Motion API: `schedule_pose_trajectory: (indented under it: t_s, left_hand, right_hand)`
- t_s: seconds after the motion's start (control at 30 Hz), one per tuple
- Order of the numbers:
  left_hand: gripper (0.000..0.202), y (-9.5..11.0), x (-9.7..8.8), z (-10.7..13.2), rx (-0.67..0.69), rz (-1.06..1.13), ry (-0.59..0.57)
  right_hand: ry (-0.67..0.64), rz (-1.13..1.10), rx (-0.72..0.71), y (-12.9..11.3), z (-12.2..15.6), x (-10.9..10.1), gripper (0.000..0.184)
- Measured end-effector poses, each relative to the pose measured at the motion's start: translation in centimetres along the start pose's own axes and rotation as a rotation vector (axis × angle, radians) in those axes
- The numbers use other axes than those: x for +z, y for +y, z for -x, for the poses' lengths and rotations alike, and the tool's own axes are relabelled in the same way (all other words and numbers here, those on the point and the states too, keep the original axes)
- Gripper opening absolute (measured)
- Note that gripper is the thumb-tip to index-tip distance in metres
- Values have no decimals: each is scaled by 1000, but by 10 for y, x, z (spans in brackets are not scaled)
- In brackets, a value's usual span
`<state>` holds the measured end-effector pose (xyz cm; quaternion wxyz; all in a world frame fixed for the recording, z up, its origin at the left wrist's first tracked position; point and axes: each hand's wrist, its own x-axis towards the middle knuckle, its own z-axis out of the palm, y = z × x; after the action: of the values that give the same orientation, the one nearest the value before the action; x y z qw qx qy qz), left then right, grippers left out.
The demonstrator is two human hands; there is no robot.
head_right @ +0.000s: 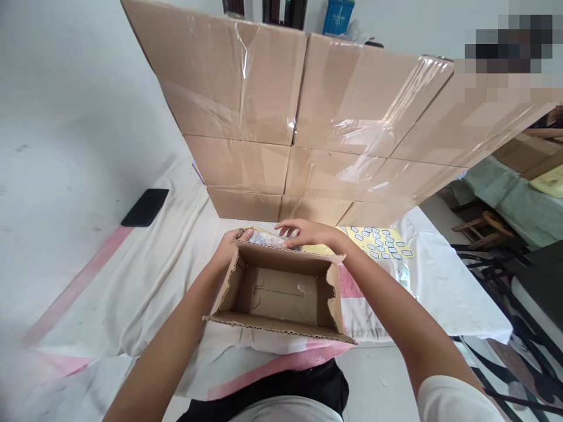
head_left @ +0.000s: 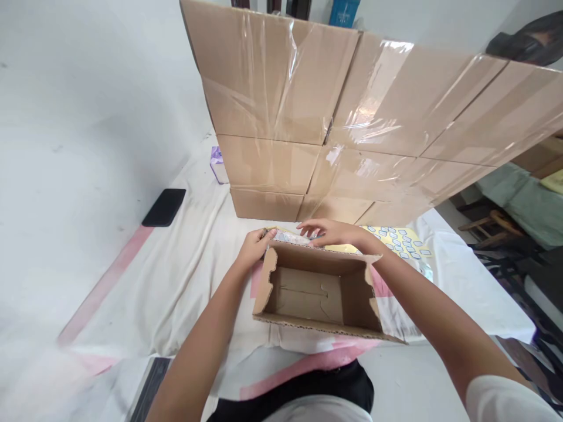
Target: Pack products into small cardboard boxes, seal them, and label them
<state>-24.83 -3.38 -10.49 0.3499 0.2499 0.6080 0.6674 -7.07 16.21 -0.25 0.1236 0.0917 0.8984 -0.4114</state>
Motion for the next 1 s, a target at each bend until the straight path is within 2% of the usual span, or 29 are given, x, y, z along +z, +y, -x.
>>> schedule_pose_trajectory:
  t_s: [0.13,0.27,0.37,0.47,0.57,0.7,0.87,0.93,1.0]
  left_hand:
    - [37,-10,2,-4,6,-40,89]
    - [43,-14,0,-5,9,-50,192]
    - [47,-15,0,-6,-5,-23,237]
    - [50,-15,3,-5,-30,46,208]
    - [54,-12,10,-3,-33,128,154]
    - [59,-6,15,2,-3,178,94]
    - [52,-6,15,4,27,195,57]
    - [49,-7,16,2,38,203,42]
    - [46,-8,17,2,40,199,22]
  right_hand:
    - [31,398,-107,-3,-23,8,69]
    - [125,746,-235,-12,-30,15,71]
    - [140,888,-336,-16,-30,21,62]
    - [136,948,-344,-10,-31,24,64]
    - [148,846,-252,1,-25,20,64]
    - [299,490,-164,7,5,3,45]
    - [571,161,-163,-6,59,-22,29]
    - [715,112,-173,-19,78,-31,32]
    - [878,67,-214,-38,96,-39,42]
